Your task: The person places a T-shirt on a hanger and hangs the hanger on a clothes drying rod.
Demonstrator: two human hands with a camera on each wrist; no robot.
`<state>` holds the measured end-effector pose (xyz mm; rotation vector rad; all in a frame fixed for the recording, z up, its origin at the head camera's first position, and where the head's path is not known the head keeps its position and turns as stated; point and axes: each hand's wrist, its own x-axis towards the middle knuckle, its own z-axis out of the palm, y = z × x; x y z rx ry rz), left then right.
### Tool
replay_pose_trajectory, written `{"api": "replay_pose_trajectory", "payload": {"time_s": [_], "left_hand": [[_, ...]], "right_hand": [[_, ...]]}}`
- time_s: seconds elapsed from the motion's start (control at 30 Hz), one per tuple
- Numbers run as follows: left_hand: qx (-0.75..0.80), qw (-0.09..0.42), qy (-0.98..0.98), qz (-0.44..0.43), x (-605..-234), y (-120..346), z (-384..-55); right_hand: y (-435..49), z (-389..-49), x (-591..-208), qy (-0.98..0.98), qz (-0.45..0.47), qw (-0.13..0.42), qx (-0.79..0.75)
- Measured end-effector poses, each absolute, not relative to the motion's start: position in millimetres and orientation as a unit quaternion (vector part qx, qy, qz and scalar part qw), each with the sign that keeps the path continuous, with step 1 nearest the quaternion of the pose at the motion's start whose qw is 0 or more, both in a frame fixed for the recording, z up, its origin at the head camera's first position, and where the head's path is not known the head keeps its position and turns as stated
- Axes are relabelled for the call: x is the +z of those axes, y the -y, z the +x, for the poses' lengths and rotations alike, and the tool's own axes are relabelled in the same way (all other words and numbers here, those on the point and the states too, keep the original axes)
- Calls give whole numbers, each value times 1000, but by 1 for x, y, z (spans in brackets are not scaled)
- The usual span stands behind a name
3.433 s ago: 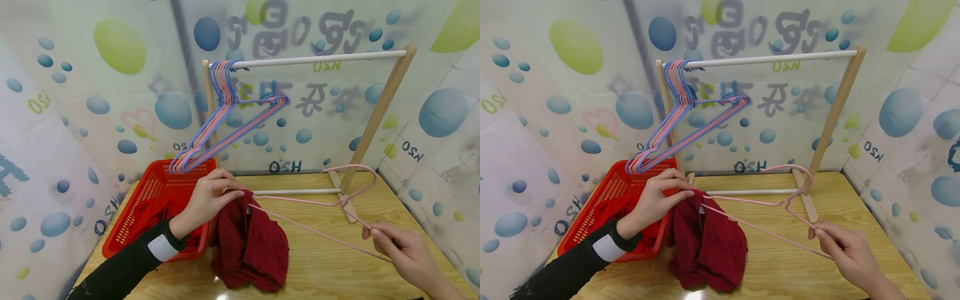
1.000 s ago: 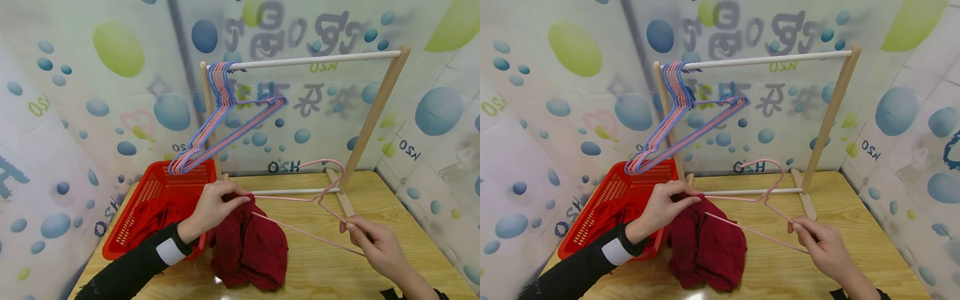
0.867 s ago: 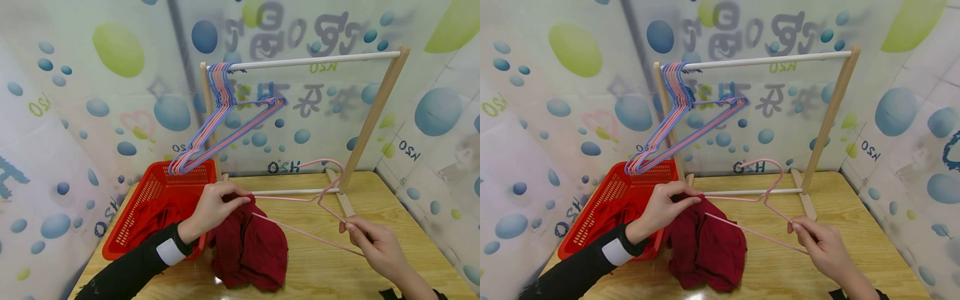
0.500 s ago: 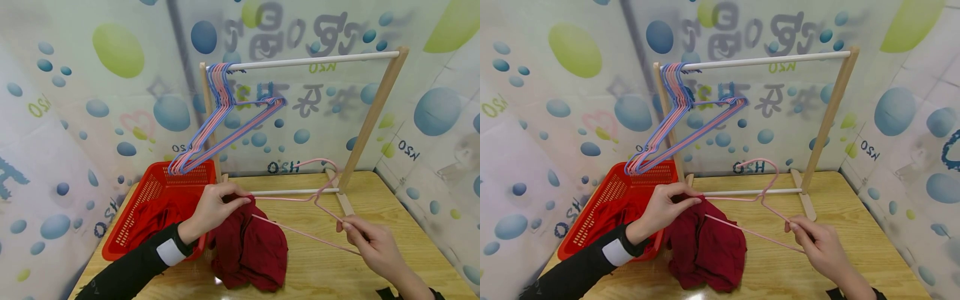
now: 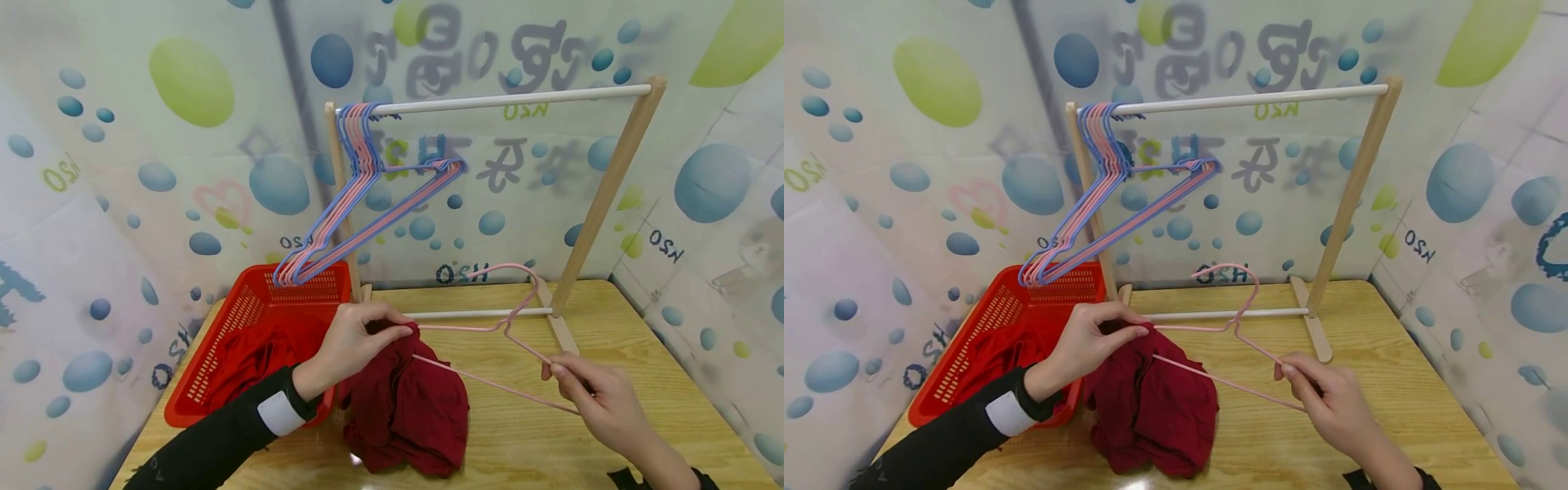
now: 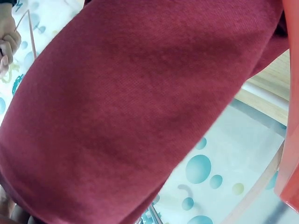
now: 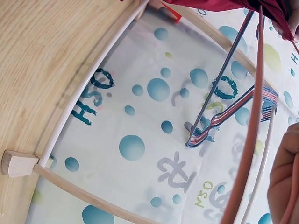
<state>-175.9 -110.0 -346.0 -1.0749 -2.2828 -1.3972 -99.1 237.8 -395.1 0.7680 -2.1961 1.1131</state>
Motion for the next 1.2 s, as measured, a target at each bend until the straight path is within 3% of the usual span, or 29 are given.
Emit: {"api": "replay_pose_trajectory", "payload": {"time_s": [1.2], "left_hand": [[-478,117,785,-376,-343,102,-173]], "right_hand": [[-234,-104,-400,805,308,284,420]]}}
